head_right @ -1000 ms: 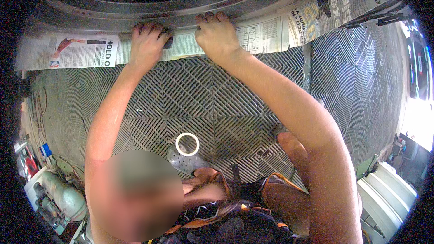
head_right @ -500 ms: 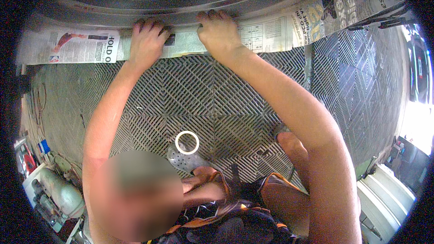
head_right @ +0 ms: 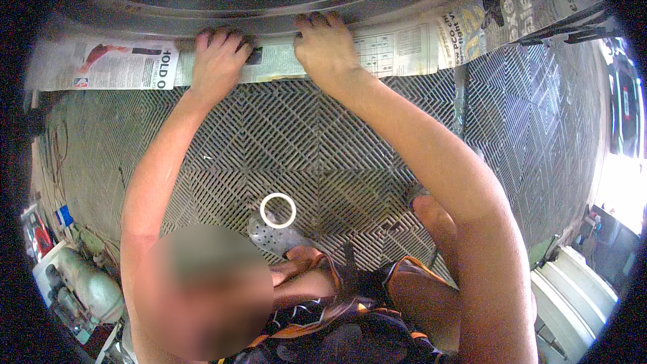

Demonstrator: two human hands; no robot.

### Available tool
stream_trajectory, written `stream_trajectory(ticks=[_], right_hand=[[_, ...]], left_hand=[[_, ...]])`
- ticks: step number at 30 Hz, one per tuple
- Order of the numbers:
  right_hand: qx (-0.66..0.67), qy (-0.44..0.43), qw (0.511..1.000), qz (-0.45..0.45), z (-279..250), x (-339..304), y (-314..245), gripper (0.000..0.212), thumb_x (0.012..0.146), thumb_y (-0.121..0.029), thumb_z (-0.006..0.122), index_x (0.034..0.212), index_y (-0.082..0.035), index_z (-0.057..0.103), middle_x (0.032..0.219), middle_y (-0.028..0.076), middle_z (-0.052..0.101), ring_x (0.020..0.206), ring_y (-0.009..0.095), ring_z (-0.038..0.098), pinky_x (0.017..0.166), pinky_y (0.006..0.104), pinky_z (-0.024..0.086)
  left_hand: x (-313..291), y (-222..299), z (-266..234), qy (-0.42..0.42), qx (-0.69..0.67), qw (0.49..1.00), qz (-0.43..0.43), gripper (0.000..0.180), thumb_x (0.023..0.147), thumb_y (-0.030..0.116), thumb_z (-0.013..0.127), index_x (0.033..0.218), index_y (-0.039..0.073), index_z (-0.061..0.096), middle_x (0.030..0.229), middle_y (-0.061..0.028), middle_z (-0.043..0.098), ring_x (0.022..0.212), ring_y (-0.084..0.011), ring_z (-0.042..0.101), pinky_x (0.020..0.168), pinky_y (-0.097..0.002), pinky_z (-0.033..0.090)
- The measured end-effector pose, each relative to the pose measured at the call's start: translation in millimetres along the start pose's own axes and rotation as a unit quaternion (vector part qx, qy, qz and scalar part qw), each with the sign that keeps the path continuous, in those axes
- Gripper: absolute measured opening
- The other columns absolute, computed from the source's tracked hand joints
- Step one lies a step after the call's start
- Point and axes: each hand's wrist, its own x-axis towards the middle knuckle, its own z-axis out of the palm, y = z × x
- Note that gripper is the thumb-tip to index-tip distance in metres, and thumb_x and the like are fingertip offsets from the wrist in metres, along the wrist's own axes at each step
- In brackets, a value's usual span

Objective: The person sits on the floor and applies masking tape to the sidewall of a car tire to cover the surface. They repeatedly tear pieces of tape and smooth them along the tire's edge, working around the circumference.

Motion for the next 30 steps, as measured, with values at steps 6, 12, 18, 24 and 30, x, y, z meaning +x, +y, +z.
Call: stream_trajectory(ticks=[6,12,18,24,30], right_hand=[[-0.033,0.027,0.999,-0.001,4.5,-3.3,-1.9,0.019,0.082,-0.012,0.066,0.096,-0.008,0.078,0.121,0.009,0.066,0.118,0.025,0.062,0.105,0.0424,0.046],[-0.061,-0.022,0.998,0.004,1.6,-3.7,-2.4,0.032,0.085,-0.012,0.067,0.116,-0.011,0.075,0.132,0.008,0.065,0.124,0.025,0.059,0.107,0.043,0.043],[-0.089,-0.029,0.996,-0.001,-4.0,-11.4,-6.5,0.042,0.088,-0.013,0.067,0.129,-0.016,0.071,0.135,0.007,0.064,0.128,0.025,0.057,0.108,0.0433,0.042],[-0.076,-0.04,0.996,0.005,-9.2,-9.3,4.1,0.047,0.088,-0.012,0.066,0.134,-0.024,0.069,0.134,0.006,0.063,0.126,0.025,0.057,0.107,0.0428,0.043],[-0.094,0.044,0.994,-0.03,-1.4,-21.3,13.8,0.035,0.085,-0.013,0.066,0.119,-0.02,0.074,0.126,0.006,0.066,0.12,0.024,0.06,0.103,0.0428,0.044]], left_hand=[[4.8,3.0,0.2,0.005,-0.017,1.0,-0.003,0.022,0.083,0.012,0.061,0.101,0.012,0.074,0.111,-0.0043,0.068,0.113,-0.024,0.059,0.098,-0.0457,0.041],[3.4,1.0,4.9,0.025,-0.014,1.0,-0.001,0.019,0.083,0.011,0.061,0.097,0.013,0.074,0.11,-0.0049,0.068,0.114,-0.025,0.059,0.098,-0.0458,0.041],[4.0,1.6,3.1,-0.022,-0.033,0.999,-0.014,0.026,0.081,0.01,0.062,0.103,0.013,0.074,0.11,-0.0053,0.068,0.116,-0.0264,0.059,0.1,-0.0488,0.041],[4.0,0.8,4.0,-0.028,-0.032,0.999,-0.009,0.029,0.081,0.009,0.062,0.107,0.014,0.074,0.112,-0.0064,0.067,0.118,-0.0274,0.059,0.101,-0.0502,0.041],[6.2,0.9,3.0,-0.017,-0.035,0.999,-0.004,0.03,0.083,0.01,0.062,0.11,0.015,0.074,0.113,-0.0068,0.067,0.12,-0.0286,0.058,0.102,-0.0504,0.041]])
